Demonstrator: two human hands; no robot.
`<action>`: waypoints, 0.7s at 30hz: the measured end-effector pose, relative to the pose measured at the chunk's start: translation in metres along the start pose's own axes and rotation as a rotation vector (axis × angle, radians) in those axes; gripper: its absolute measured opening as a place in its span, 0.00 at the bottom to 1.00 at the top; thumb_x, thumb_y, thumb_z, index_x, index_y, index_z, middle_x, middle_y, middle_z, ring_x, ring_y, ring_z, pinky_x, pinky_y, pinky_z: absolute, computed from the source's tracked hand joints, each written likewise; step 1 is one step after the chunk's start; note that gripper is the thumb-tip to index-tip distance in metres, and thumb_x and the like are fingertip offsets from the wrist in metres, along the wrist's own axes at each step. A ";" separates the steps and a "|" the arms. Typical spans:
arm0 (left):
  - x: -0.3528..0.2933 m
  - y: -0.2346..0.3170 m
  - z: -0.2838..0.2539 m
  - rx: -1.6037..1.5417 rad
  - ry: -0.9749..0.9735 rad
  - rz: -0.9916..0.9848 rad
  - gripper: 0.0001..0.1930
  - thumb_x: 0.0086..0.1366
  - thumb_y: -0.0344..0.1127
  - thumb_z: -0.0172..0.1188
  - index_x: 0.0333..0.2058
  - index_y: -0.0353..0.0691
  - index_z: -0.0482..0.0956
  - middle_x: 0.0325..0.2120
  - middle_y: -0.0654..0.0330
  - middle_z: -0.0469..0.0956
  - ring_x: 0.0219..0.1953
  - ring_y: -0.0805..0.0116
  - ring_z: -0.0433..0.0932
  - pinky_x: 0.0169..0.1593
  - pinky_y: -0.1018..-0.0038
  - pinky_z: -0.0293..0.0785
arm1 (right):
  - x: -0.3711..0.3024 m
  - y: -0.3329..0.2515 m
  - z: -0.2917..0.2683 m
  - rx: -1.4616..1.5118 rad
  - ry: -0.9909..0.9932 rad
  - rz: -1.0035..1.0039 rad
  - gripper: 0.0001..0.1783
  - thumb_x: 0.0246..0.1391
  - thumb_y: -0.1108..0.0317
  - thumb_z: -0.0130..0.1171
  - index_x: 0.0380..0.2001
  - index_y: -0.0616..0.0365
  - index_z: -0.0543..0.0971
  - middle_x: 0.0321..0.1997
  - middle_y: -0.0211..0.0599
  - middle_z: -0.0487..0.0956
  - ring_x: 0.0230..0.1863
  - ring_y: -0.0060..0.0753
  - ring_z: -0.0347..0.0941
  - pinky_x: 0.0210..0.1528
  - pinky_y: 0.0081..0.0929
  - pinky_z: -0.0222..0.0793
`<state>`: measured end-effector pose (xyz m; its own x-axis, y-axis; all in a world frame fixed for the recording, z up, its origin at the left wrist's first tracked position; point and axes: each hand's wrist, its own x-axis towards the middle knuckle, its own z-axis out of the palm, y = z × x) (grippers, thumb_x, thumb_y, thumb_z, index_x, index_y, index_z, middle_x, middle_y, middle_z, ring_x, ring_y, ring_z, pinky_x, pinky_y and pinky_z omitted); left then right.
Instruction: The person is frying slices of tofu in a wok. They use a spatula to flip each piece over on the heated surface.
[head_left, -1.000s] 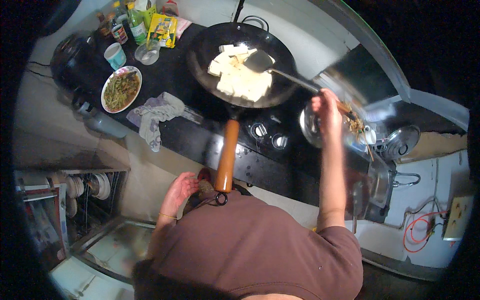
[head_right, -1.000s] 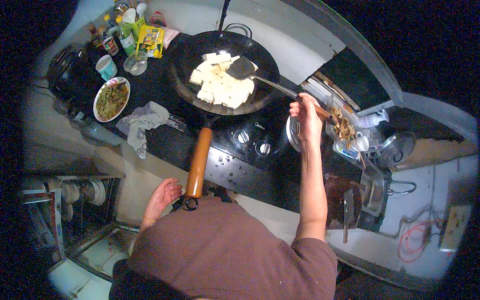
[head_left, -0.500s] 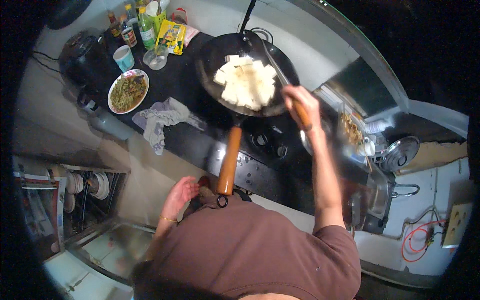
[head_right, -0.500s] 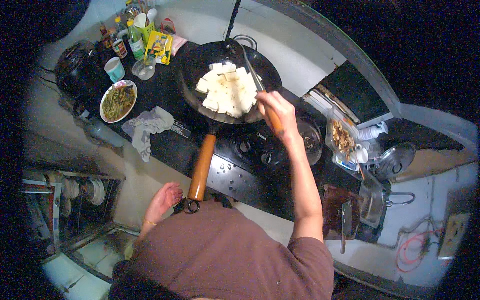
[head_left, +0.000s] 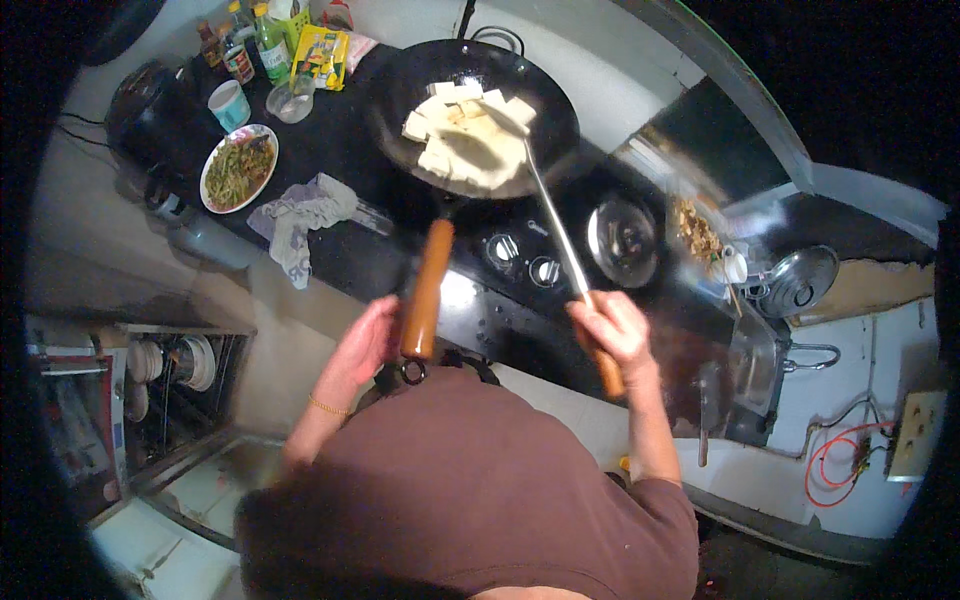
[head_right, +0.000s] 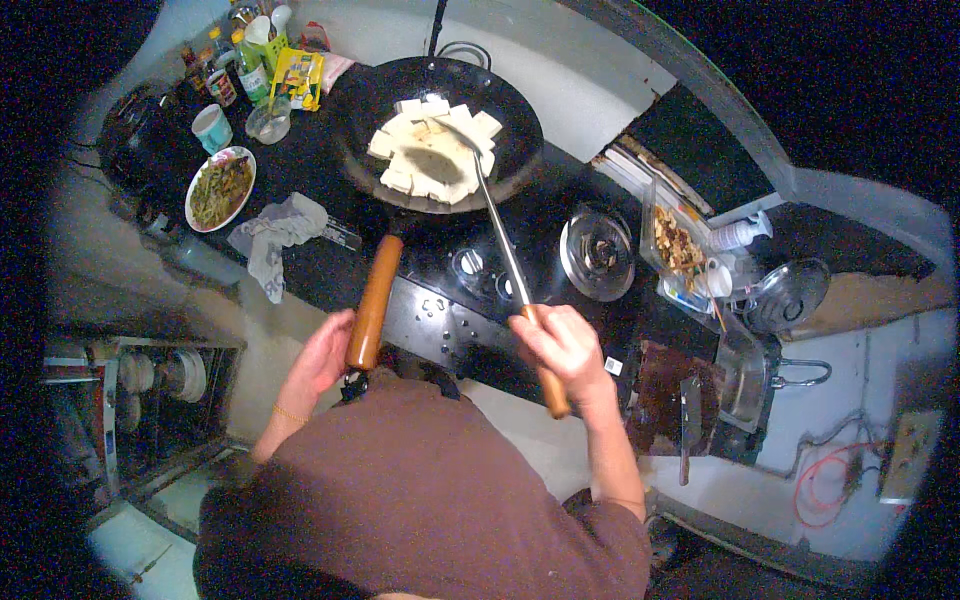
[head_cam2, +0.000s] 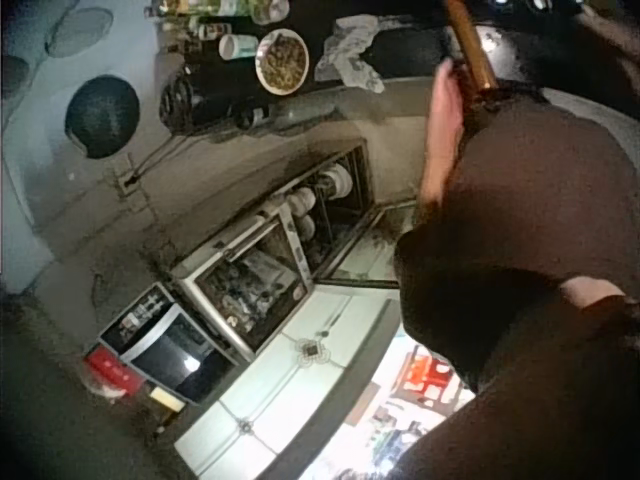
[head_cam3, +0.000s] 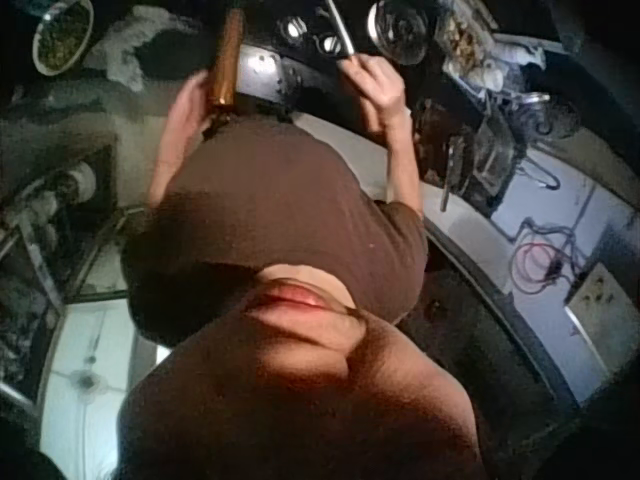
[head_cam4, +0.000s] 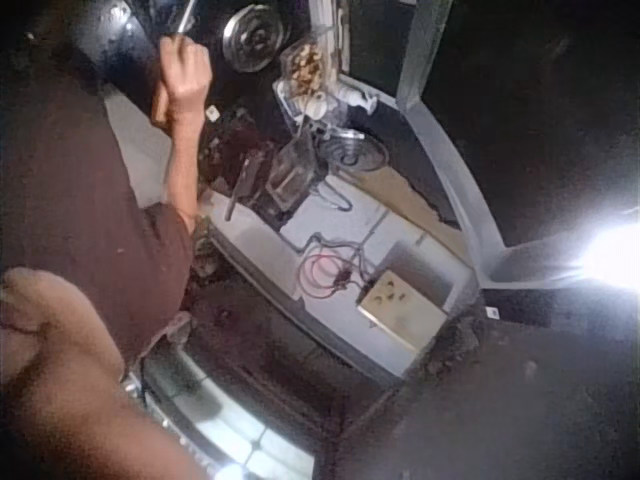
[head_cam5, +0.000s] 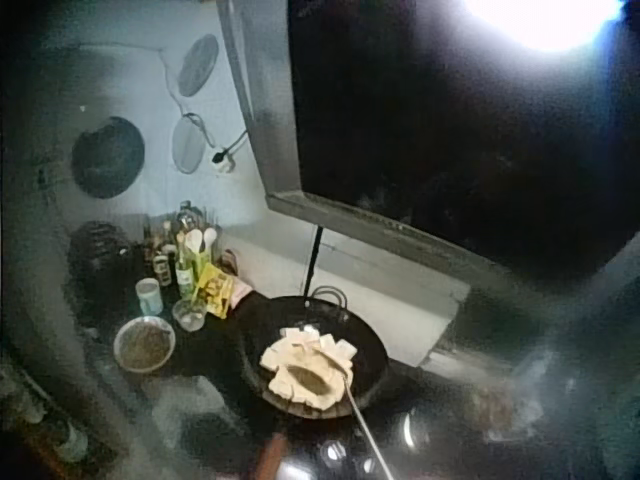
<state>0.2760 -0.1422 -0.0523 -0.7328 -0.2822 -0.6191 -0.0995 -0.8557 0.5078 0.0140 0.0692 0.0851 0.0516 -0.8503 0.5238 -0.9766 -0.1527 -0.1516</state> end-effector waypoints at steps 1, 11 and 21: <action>-0.008 0.017 0.022 -0.029 -0.123 0.025 0.25 0.69 0.53 0.41 0.51 0.35 0.68 0.38 0.51 0.77 0.41 0.61 0.77 0.47 0.63 0.74 | -0.012 0.002 0.011 -0.024 -0.018 -0.020 0.23 0.30 0.78 0.65 0.38 0.58 0.78 0.32 0.42 0.75 0.28 0.38 0.72 0.29 0.30 0.71; -0.031 0.047 0.084 -0.004 -0.217 0.053 0.15 0.66 0.36 0.53 0.48 0.34 0.69 0.29 0.57 0.74 0.24 0.73 0.71 0.25 0.79 0.71 | -0.034 -0.011 0.039 0.076 0.131 0.033 0.20 0.36 0.77 0.64 0.39 0.59 0.77 0.34 0.42 0.75 0.31 0.40 0.74 0.33 0.32 0.72; -0.024 0.038 0.090 -0.091 -0.198 0.092 0.12 0.64 0.31 0.54 0.44 0.33 0.69 0.21 0.64 0.66 0.17 0.78 0.64 0.17 0.82 0.63 | -0.062 0.007 0.017 -0.006 0.122 0.068 0.18 0.37 0.75 0.62 0.37 0.57 0.78 0.34 0.44 0.76 0.34 0.41 0.75 0.37 0.32 0.74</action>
<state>0.2291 -0.1292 0.0353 -0.8546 -0.2779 -0.4387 0.0284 -0.8685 0.4949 0.0077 0.1116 0.0372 -0.0401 -0.7909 0.6106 -0.9781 -0.0938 -0.1857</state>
